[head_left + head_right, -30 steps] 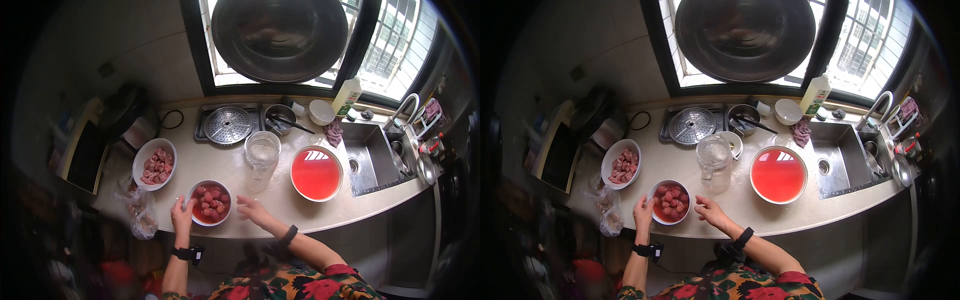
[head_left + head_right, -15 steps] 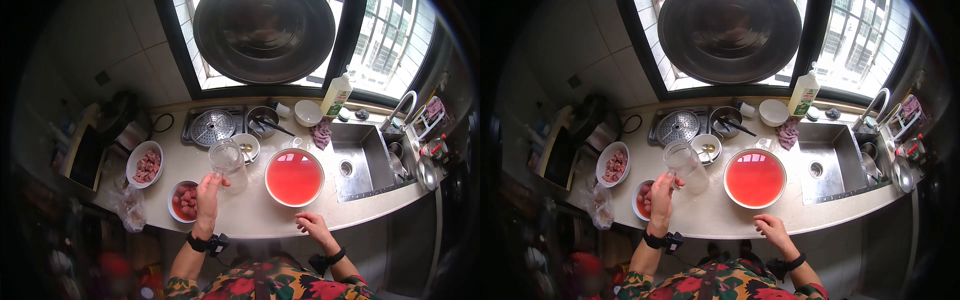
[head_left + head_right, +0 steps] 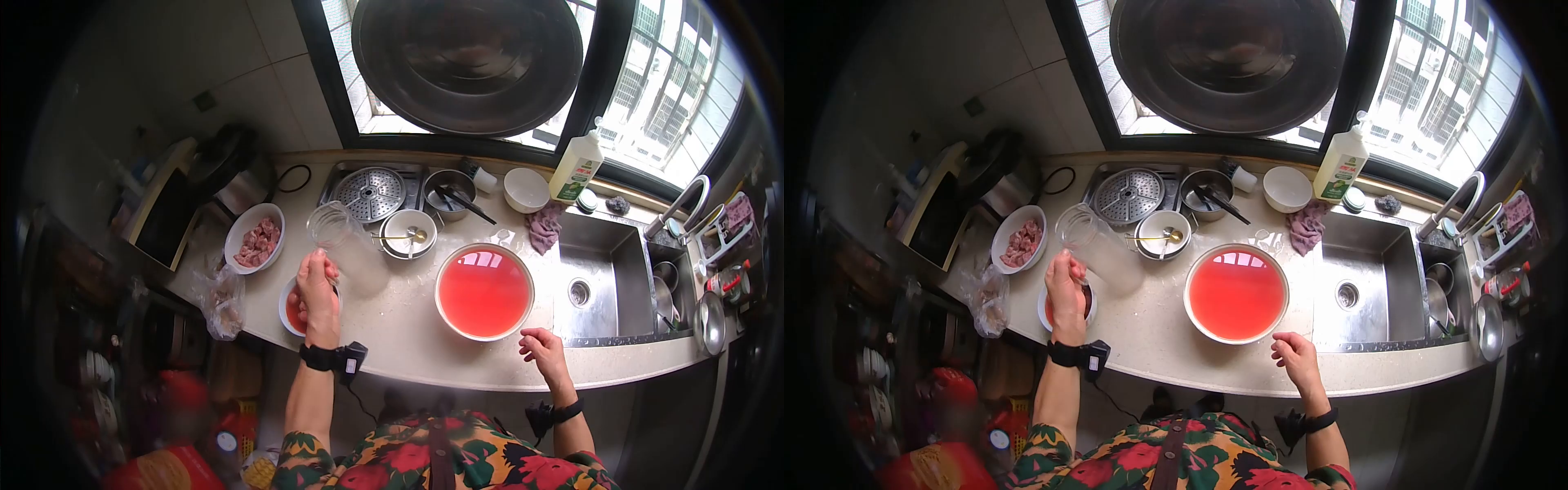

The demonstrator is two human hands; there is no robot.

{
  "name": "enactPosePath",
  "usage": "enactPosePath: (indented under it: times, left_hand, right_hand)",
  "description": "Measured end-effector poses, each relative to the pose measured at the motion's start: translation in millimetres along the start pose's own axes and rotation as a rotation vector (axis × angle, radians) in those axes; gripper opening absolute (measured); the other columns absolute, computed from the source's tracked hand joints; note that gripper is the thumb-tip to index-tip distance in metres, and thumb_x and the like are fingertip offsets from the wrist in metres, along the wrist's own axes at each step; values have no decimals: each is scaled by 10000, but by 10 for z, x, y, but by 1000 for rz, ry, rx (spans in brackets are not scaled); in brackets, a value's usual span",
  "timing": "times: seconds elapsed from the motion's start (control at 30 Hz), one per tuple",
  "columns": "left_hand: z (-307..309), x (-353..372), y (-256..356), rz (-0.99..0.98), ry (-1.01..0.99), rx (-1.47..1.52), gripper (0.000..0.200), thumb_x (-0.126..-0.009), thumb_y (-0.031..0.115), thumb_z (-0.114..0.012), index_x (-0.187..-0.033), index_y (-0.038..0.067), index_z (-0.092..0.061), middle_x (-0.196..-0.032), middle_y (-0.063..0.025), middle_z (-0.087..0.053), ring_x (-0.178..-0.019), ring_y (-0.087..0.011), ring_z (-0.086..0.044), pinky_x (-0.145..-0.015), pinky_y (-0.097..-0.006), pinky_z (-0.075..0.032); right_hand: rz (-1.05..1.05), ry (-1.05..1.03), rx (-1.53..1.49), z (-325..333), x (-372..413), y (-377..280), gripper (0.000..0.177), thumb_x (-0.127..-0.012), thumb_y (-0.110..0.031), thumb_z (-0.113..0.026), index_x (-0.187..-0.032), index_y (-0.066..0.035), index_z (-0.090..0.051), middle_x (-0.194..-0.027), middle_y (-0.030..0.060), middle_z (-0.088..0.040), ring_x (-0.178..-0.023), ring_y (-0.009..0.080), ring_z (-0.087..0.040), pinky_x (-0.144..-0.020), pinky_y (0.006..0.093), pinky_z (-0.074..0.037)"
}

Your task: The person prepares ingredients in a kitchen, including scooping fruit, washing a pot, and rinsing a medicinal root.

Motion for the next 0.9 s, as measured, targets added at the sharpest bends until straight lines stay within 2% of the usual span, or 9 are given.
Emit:
enactPosePath:
  times: [0.2, 0.43, 0.63, 0.7, 0.73, 0.8, 0.83, 0.87, 0.9]
  left_hand:
    - [105, -358, -23, -132, 92, -61, 218, -806, 203, -525, -636, 74, -484, -554, 23, -422, -507, -65, -394, -479, -190, -307]
    - [162, -666, -7, -180, 109, -162, 222, -813, 222, -523, -646, 80, -492, -550, 32, -426, -496, -50, -393, -472, -183, -306]
    - [263, -718, 23, -206, -4, -248, 227, -838, 242, -503, -686, 73, -502, -570, 29, -436, -525, -53, -405, -507, -196, -320]
    - [310, -710, 16, -199, -45, -373, 193, -849, 230, -503, -839, 38, -527, -707, -1, -498, -653, -74, -457, -601, -202, -360]
    - [364, -685, 29, -197, -55, -373, 193, -849, 230, -503, -839, 38, -527, -707, -1, -498, -653, -74, -457, -601, -202, -360]
    - [539, -537, 124, -373, 101, -534, 253, -846, 184, -520, -1024, 9, -487, -895, -45, -510, -828, -112, -474, -746, -230, -380]
    - [501, -353, 233, -393, 98, -522, 330, -826, 115, -538, -1117, -3, -440, -1021, -81, -477, -938, -147, -460, -840, -257, -364]
    - [560, -151, 263, -400, 94, -443, 334, -814, 87, -547, -1114, -12, -437, -1036, -100, -470, -959, -162, -461, -859, -271, -361]
    - [498, 135, 382, -457, 62, -569, 344, -810, 71, -546, -1121, -19, -429, -1052, -107, -462, -966, -167, -461, -848, -280, -374]
  right_hand:
    - [44, 77, 52, 149, -198, -41, 218, -816, -112, -501, -974, 24, -566, -750, 55, -580, -628, 108, -561, -509, 218, -456]
    - [85, 169, -10, 206, -448, -110, 259, -834, -139, -488, -1023, 29, -545, -796, 57, -574, -642, 102, -556, -503, 215, -457]
    - [114, 123, -27, 104, -662, -101, 267, -861, -150, -444, -1050, 17, -531, -787, 43, -571, -620, 85, -535, -482, 204, -457]
    - [106, 120, -8, 87, -705, -68, 268, -870, -165, -438, -1063, 3, -521, -820, 42, -571, -625, 83, -538, -479, 204, -457]
    - [104, 128, -12, 80, -713, -48, 268, -870, -165, -438, -1063, 3, -521, -820, 42, -571, -625, 83, -538, -479, 204, -457]
    - [111, 138, -30, 61, -709, -35, 269, -865, -170, -441, -1063, -4, -517, -807, 35, -574, -625, 82, -539, -483, 207, -459]
    - [114, 154, -48, 44, -680, -72, 279, -858, -175, -448, -1074, -8, -509, -801, 32, -574, -641, 86, -542, -483, 210, -458]
    - [93, 151, -32, 46, -678, -60, 285, -857, -181, -450, -1081, -15, -508, -818, 37, -572, -652, 88, -542, -487, 210, -458]
    - [67, 153, -18, 55, -677, -32, 291, -856, -186, -453, -1089, -21, -506, -834, 43, -570, -664, 89, -541, -491, 211, -457]
Point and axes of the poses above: each hand's wrist, its own x-axis away from the middle knuckle, its own z-axis out of the back of the hand, y = z × x, the point moved 5 cm from there along -x, towards the middle knuckle
